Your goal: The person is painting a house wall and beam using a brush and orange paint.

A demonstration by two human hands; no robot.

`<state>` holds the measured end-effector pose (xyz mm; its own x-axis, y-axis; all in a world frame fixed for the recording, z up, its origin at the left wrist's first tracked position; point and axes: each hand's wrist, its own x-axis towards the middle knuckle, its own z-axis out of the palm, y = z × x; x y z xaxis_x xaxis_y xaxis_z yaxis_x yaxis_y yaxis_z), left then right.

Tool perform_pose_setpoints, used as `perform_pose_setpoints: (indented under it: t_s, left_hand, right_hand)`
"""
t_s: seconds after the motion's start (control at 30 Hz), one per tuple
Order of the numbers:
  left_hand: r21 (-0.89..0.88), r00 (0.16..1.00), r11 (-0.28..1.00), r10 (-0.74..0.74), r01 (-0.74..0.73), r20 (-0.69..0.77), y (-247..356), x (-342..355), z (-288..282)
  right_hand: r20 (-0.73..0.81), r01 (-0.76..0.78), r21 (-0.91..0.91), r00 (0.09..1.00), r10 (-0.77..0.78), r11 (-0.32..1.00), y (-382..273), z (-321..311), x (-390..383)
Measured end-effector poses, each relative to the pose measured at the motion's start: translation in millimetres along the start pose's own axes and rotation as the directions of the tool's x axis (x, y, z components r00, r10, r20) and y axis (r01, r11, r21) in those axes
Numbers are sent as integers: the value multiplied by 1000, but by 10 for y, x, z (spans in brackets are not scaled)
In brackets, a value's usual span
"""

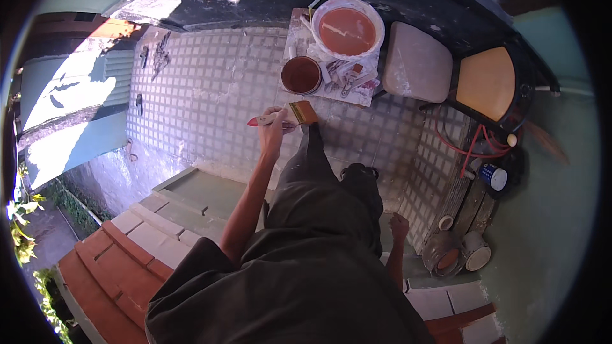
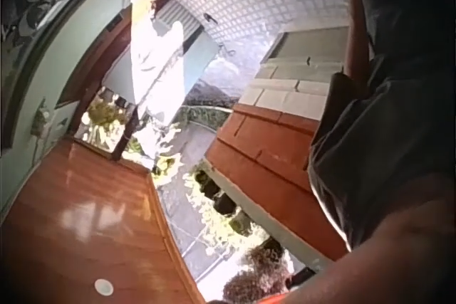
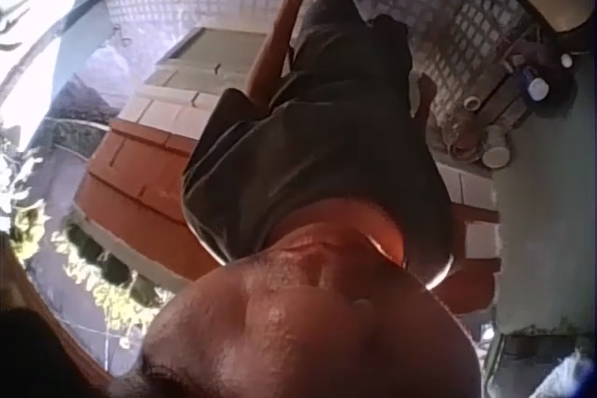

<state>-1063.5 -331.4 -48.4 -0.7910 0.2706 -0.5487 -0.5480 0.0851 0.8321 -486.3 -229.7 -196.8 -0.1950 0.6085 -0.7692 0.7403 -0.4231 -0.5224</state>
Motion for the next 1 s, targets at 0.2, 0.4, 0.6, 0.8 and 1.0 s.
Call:
perform_pose_setpoints:
  t_s: [0.2, 0.4, 0.6, 0.8, 1.0]
  left_hand:
    - [152, 995, 988, 31, -16, -97, 164, 836, -486]
    - [318, 994, 946, 85, -58, -71, -131, 1710, -444]
    - [629, 834, 555, 432, -545, 342, -514, 2283, -72]
    - [769, 861, 393, 163, -505, 482, -801, 2696, 173]
    - [765, 833, 336, 144, -549, 535, -1125, 3008, 263]
  right_hand:
    - [11, 54, -278, 999, -53, 959, -1666, 823, 201]
    - [116, 205, -229, 976, -182, 952, -2839, 1750, 705]
    - [197, 458, -290, 888, -415, 840, -3517, 2573, 1674]
    - [58, 512, -93, 859, -508, 854, -4299, 3118, 2179]
    - [143, 601, -109, 798, -586, 792, -4365, 3299, 2325]
